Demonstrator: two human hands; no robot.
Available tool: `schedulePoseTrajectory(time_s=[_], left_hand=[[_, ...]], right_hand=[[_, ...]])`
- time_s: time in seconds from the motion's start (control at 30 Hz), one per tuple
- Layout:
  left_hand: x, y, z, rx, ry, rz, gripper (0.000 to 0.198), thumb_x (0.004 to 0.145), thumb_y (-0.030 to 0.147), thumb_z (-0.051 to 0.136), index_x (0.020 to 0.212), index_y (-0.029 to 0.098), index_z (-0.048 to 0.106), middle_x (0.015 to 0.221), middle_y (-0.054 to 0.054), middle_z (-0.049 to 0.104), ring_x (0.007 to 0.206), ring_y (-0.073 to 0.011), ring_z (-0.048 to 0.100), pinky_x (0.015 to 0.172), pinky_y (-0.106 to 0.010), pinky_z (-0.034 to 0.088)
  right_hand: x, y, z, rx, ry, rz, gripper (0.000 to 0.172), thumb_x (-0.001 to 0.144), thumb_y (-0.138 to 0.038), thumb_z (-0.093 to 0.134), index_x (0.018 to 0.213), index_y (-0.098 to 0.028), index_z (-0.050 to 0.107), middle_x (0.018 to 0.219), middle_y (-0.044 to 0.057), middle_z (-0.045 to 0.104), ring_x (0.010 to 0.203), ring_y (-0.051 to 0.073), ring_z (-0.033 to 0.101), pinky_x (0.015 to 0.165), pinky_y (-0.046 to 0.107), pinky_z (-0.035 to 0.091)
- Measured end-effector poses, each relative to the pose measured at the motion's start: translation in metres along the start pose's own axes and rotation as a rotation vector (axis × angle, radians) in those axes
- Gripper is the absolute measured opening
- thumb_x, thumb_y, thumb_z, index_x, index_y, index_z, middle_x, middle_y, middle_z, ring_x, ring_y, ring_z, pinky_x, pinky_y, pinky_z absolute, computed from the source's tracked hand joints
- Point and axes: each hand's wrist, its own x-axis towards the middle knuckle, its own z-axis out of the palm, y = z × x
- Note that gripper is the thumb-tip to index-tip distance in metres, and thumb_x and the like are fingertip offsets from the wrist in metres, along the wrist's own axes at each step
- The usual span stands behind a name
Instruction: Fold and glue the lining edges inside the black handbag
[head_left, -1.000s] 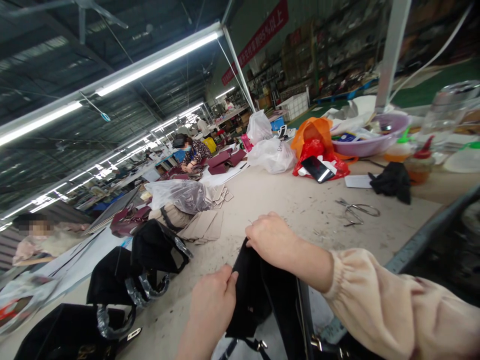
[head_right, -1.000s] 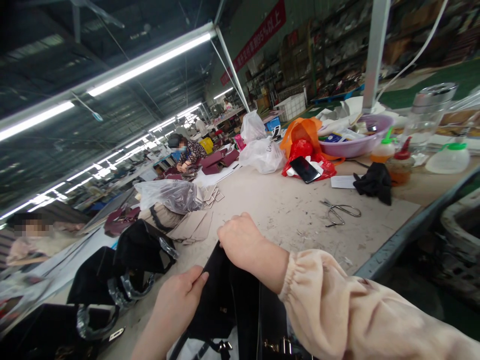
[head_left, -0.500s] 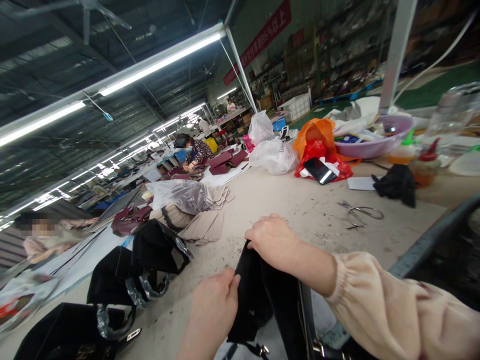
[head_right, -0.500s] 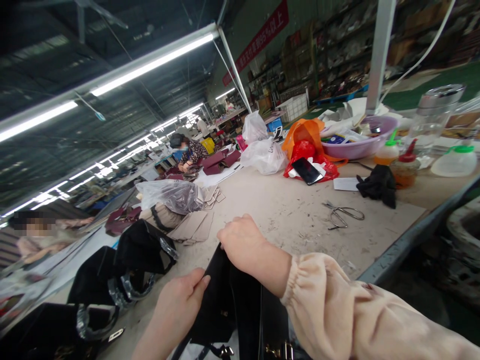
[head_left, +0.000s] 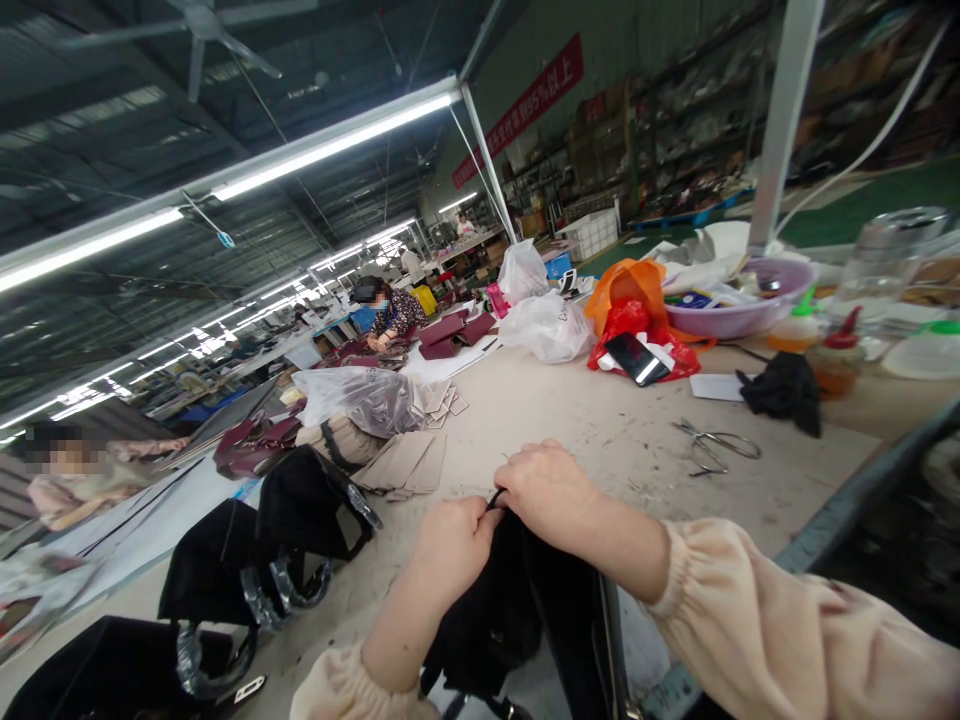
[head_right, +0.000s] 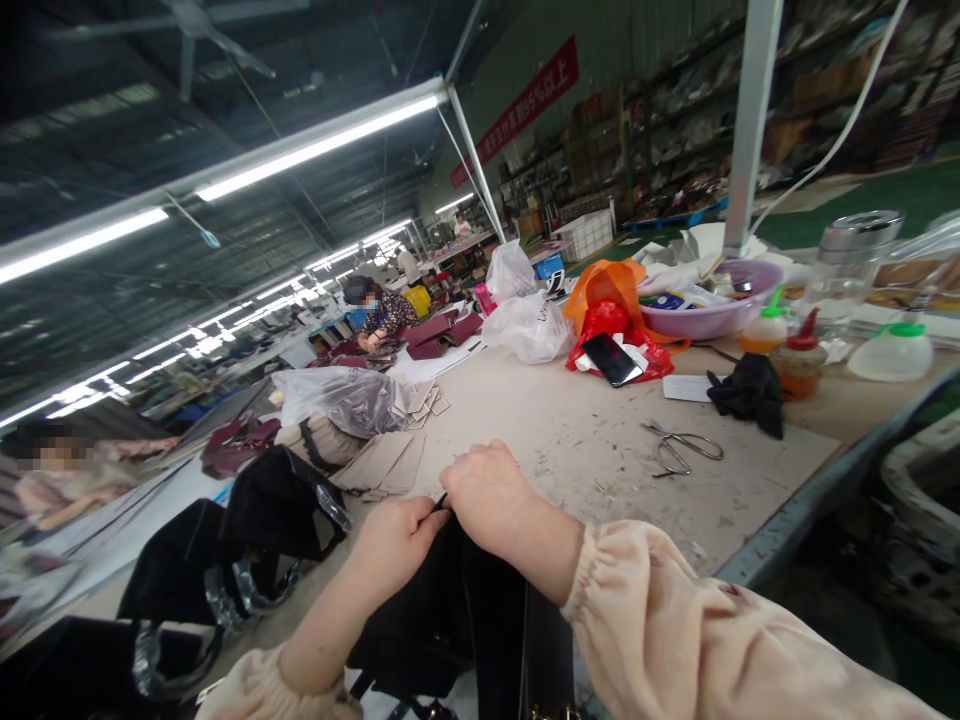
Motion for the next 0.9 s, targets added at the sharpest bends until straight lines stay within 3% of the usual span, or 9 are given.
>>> schedulePoseTrajectory(time_s=[0.1,0.2,0.27,0.43,0.63,0.77,0.9], left_hand=[[0.001,0.001,0.005,0.035,0.014,-0.023,0.038,0.090,0.035,0.039,0.067,0.019,0.064,0.066,-0.005,0.068,0.063,-0.0164,0.062,0.053,-0.027,0.025],[0.000,0.001,0.008,0.056,0.017,-0.089,0.038,0.090,0.037,0.039,0.068,0.019,0.064,0.066,-0.005,0.068,0.063,-0.0169,0.062,0.053,-0.027,0.025],[0.001,0.002,0.010,0.070,0.019,-0.112,0.036,0.090,0.037,0.039,0.070,0.019,0.064,0.068,-0.005,0.069,0.064,-0.0176,0.063,0.053,-0.028,0.025],[0.003,0.004,0.007,0.058,0.012,-0.082,0.027,0.091,0.034,0.037,0.091,0.023,0.062,0.074,-0.004,0.070,0.069,-0.0196,0.064,0.056,-0.028,0.029],[0.003,0.000,0.010,0.068,0.035,-0.058,0.034,0.093,0.040,0.032,0.087,0.024,0.060,0.069,-0.002,0.069,0.066,-0.0189,0.064,0.055,-0.028,0.029],[0.008,0.001,0.011,0.073,0.047,-0.092,0.033,0.092,0.038,0.036,0.076,0.022,0.059,0.066,-0.002,0.067,0.065,-0.0182,0.064,0.054,-0.027,0.029],[0.012,0.005,0.010,0.136,0.044,-0.066,0.030,0.092,0.034,0.035,0.082,0.020,0.059,0.069,-0.006,0.068,0.065,-0.0202,0.064,0.053,-0.028,0.030]], right_hand=[[-0.003,0.005,-0.002,0.091,0.023,0.007,0.011,0.081,-0.024,0.058,0.087,-0.020,0.066,0.085,0.005,0.067,0.085,0.021,0.059,0.077,0.032,0.040],[-0.013,0.013,-0.003,0.274,0.157,0.053,0.039,0.079,-0.024,0.060,0.118,-0.022,0.058,0.098,0.005,0.066,0.096,0.021,0.056,0.085,0.032,0.042],[-0.025,0.019,-0.001,0.374,0.253,0.128,0.051,0.078,-0.025,0.061,0.128,-0.022,0.050,0.107,0.006,0.063,0.102,0.021,0.054,0.090,0.034,0.042],[-0.069,0.036,0.013,0.588,0.356,0.261,0.046,0.083,-0.031,0.056,0.127,-0.023,0.050,0.111,0.006,0.060,0.099,0.019,0.057,0.091,0.036,0.045],[-0.125,0.053,0.034,0.788,0.258,0.425,0.045,0.086,-0.047,0.050,0.123,-0.023,0.053,0.110,0.008,0.062,0.097,0.021,0.059,0.088,0.038,0.048],[-0.158,0.051,0.054,0.857,0.113,0.406,0.046,0.086,-0.046,0.051,0.125,-0.022,0.053,0.111,0.009,0.061,0.097,0.022,0.059,0.089,0.038,0.049],[-0.191,0.041,0.077,0.867,0.000,0.392,0.044,0.086,-0.041,0.052,0.125,-0.023,0.054,0.110,0.009,0.062,0.094,0.021,0.060,0.089,0.036,0.049]])
